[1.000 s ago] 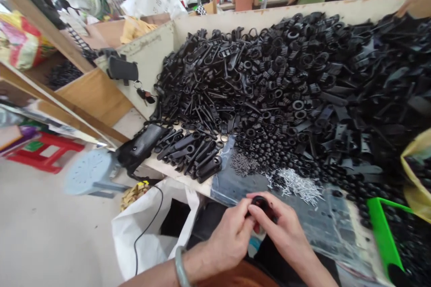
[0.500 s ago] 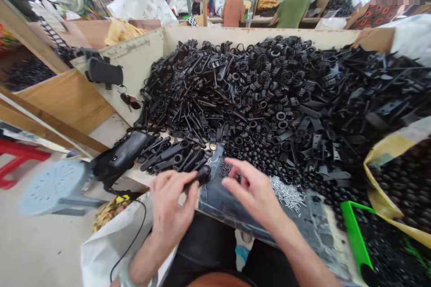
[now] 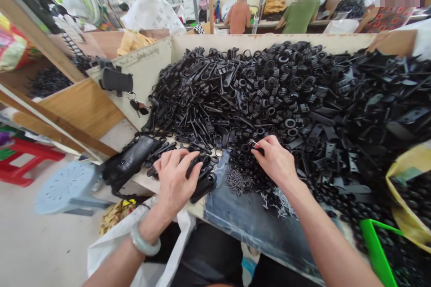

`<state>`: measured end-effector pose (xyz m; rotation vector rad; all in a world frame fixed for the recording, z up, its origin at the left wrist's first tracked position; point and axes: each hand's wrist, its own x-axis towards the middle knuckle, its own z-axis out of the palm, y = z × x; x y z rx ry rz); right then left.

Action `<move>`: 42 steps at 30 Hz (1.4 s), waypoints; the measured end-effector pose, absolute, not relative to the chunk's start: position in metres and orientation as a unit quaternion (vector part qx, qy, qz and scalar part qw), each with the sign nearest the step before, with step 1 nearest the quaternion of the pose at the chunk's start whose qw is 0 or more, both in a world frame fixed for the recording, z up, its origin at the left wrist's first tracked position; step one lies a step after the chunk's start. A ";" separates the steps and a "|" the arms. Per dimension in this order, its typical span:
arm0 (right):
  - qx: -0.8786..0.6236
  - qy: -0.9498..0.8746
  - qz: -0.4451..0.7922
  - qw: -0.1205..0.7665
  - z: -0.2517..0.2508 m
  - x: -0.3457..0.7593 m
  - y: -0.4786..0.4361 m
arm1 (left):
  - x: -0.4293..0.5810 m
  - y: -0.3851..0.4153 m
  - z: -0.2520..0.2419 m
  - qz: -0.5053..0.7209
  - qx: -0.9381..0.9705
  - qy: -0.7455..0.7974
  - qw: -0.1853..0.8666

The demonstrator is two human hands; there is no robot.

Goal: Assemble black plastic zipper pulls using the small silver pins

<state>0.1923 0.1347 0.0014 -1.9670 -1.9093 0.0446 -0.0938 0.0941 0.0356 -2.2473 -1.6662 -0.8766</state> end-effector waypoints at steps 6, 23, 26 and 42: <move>-0.703 -0.621 0.086 0.335 0.013 0.204 0.109 | -0.040 0.167 0.062 -0.081 -0.926 -0.362 0.070; -0.625 -0.458 0.377 0.508 -0.004 0.198 0.014 | -0.013 0.262 0.053 -0.042 -0.985 -0.154 0.060; -0.594 -0.389 0.424 0.563 -0.006 0.191 0.005 | -0.008 0.268 0.054 -0.084 -0.980 -0.179 0.032; -0.558 -0.460 0.356 0.592 0.016 0.177 -0.035 | 0.009 0.055 0.044 -0.324 -0.390 -0.343 -0.791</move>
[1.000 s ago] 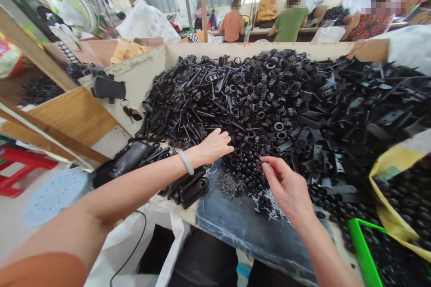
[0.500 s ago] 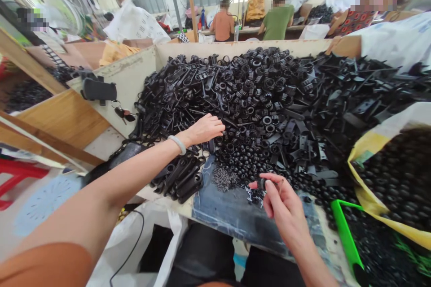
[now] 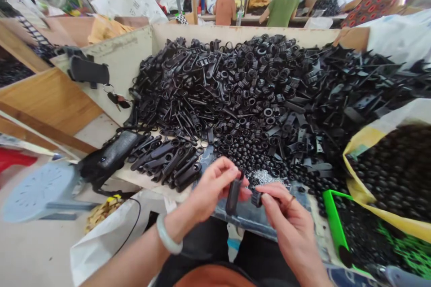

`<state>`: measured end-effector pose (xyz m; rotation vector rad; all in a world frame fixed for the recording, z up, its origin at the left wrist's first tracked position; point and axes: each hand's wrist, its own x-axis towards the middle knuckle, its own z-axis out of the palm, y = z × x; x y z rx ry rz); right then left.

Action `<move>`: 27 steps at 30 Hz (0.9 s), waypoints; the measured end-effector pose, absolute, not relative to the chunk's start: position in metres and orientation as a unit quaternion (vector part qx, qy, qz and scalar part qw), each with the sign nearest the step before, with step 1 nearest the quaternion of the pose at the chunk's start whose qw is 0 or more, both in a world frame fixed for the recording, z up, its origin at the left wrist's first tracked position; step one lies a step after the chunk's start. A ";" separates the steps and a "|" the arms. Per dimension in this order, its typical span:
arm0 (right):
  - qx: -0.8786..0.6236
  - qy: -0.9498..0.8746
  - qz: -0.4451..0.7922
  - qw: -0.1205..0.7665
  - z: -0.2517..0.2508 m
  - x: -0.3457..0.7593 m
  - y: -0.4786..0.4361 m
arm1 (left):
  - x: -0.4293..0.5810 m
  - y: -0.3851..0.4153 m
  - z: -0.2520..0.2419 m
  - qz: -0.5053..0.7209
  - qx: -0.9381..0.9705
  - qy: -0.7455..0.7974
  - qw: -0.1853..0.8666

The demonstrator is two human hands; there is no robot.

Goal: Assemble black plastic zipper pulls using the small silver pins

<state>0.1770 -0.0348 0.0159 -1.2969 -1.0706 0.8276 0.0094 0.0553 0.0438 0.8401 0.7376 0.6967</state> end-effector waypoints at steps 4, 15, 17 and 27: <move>-0.559 -0.496 0.352 0.564 0.010 0.170 -0.036 | 0.015 0.017 0.009 0.308 0.233 0.384 0.839; -0.553 -0.534 0.337 0.544 -0.010 0.163 -0.042 | 0.008 -0.008 0.018 0.315 0.264 0.438 0.800; -0.553 -0.544 0.326 0.541 -0.009 0.164 -0.042 | 0.008 -0.010 0.017 0.310 0.285 0.437 0.795; -0.565 -0.566 0.302 0.519 -0.005 0.167 -0.047 | 0.005 -0.016 0.014 0.287 0.425 0.440 0.737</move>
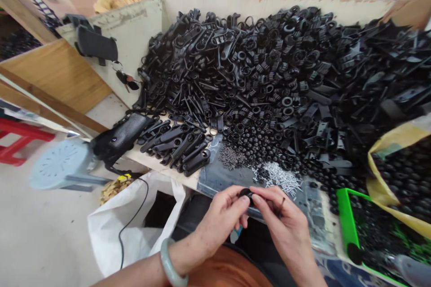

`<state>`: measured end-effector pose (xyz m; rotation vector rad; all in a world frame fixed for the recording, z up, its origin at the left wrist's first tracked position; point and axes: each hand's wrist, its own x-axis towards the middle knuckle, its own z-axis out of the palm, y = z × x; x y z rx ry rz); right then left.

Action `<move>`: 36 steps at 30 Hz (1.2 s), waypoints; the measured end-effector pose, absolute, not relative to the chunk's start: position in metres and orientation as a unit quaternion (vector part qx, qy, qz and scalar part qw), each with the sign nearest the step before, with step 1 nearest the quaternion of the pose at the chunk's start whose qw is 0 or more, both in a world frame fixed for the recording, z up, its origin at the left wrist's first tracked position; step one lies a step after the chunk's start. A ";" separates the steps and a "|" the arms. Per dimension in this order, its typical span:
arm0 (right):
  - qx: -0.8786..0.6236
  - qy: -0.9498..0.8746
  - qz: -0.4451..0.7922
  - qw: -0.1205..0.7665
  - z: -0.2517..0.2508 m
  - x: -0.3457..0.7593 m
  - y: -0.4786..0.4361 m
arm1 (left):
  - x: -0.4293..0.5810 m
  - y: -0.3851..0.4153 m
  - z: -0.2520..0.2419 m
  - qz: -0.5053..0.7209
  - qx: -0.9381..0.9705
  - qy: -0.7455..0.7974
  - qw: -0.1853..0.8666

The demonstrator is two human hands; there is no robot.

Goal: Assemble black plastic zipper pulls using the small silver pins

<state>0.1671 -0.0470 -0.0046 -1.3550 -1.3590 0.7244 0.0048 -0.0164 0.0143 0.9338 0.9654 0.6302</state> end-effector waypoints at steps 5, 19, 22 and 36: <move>-0.586 -0.572 0.300 0.489 0.002 0.166 -0.059 | -0.003 -0.022 0.011 0.254 0.565 0.436 0.652; -0.591 -0.537 0.256 0.544 -0.021 0.136 -0.096 | -0.008 -0.050 0.007 0.226 0.480 0.402 0.747; -0.590 -0.542 0.295 0.520 -0.020 0.144 -0.092 | -0.007 -0.042 0.005 0.216 0.454 0.401 0.766; -0.542 -0.649 0.326 0.423 -0.020 0.168 -0.094 | -0.010 -0.042 0.005 0.174 0.494 0.425 0.738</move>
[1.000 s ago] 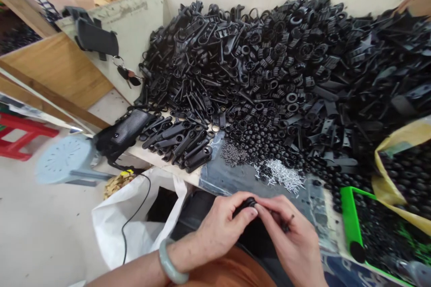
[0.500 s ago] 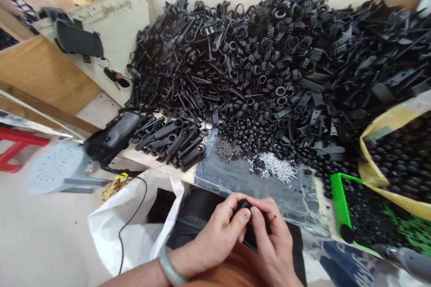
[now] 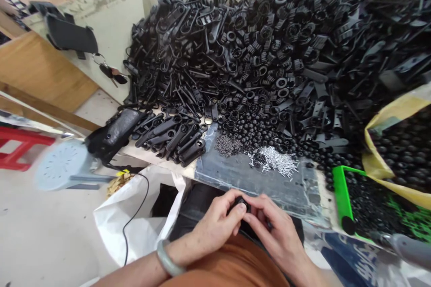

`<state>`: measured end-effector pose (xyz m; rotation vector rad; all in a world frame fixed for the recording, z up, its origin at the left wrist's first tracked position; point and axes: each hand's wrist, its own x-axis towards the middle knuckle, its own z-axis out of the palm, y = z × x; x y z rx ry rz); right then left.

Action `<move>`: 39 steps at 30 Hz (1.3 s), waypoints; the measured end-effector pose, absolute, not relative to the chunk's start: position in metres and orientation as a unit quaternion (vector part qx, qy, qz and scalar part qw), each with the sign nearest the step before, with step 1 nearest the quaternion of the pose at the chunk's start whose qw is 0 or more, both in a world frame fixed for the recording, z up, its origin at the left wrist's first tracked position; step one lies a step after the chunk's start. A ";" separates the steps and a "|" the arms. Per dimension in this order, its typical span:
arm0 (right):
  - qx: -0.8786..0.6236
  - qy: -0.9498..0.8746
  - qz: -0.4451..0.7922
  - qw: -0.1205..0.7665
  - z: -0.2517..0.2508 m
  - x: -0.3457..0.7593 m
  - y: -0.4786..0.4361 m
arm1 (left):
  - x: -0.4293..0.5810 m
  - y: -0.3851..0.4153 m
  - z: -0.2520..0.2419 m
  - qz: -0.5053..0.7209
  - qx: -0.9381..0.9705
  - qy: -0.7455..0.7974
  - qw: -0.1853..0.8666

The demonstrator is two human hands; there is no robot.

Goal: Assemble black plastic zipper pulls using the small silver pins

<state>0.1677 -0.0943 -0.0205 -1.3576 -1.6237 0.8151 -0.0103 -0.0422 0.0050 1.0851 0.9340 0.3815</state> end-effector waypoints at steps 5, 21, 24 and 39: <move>-0.526 -0.668 0.287 0.441 -0.032 0.172 -0.101 | -0.003 -0.044 0.010 0.158 0.485 0.441 0.738; -0.610 -0.453 0.427 0.490 -0.020 0.161 -0.098 | -0.024 -0.028 -0.001 0.224 0.716 0.467 0.467; -0.606 -0.395 0.475 0.500 -0.021 0.149 -0.080 | -0.023 -0.026 -0.002 0.217 0.747 0.457 0.431; -0.561 -0.483 0.501 0.449 -0.031 0.153 -0.034 | -0.023 -0.013 0.011 0.140 0.398 0.477 0.771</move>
